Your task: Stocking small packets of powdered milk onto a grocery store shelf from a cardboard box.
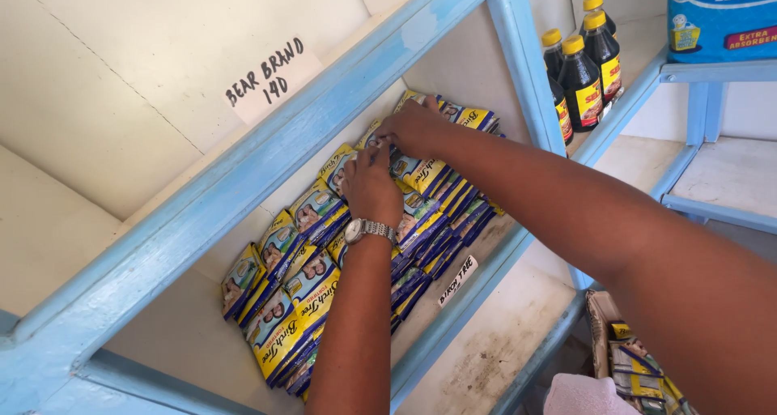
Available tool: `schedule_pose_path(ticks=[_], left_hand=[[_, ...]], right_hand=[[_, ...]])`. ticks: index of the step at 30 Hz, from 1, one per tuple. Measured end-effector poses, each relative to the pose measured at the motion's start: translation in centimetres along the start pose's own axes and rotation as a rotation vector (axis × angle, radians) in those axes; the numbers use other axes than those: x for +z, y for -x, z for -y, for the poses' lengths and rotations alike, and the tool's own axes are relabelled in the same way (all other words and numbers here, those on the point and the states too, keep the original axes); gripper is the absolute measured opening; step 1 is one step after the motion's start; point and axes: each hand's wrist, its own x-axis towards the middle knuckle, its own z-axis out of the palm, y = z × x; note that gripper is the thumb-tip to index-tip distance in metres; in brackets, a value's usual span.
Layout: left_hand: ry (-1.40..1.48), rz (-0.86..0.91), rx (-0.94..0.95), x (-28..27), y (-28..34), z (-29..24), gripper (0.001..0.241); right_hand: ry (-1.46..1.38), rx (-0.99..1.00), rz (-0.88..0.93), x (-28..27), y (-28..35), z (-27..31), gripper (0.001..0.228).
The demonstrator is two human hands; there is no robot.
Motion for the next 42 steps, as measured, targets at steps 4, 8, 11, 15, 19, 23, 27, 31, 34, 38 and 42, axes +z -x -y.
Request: schedule_pose_path(ticks=[4,8,11,15,19,23,27,31,34,38,42], left_hand=[[0.112,-0.087,0.037,-2.0,1.1,-0.8,0.054],[0.329,-0.126,0.103,-5.1,4.0,-3.8,0.047],[0.527,-0.051,0.138,-8.1,7.9,-8.2,0.042],[0.687,0.158,0.127,-7.3,14.5,-12.8,0.035],[0.843,0.355,0.14,-2.9,19.8,-15.8,0.035],[0.963,0.52,0.105,2.0,24.2,-18.3,0.037],[1.059,0.615,0.063,7.4,27.7,-20.8,0.034],[1.2,0.633,-0.074,12.2,30.5,-23.4,0.031],[1.454,0.761,-0.347,17.7,33.5,-25.9,0.032],[1.776,0.999,-0.848,28.8,43.5,-28.9,0.035],[1.486,0.899,-0.641,25.6,41.8,-29.2,0.034]], right_hand=[[-0.064,-0.105,-0.117,-2.6,2.6,0.6,0.031],[-0.322,-0.323,-0.396,-5.6,9.2,0.4,0.027],[-0.401,-0.474,-0.457,-6.6,16.8,-0.5,0.024],[-0.482,-0.304,-0.309,-6.2,28.5,-1.8,0.021],[-0.505,-0.138,-0.179,-3.1,36.5,-4.7,0.019],[-0.555,-0.005,-0.002,-0.5,42.5,-8.2,0.021],[-0.637,0.191,0.025,2.7,49.4,-13.4,0.02],[-0.576,0.577,0.071,6.9,56.9,-18.5,0.022],[-0.495,0.795,0.201,10.8,62.3,-22.0,0.025],[-0.344,0.861,0.369,15.4,67.6,-24.4,0.028],[-0.297,0.98,0.573,23.3,74.1,-28.1,0.033]])
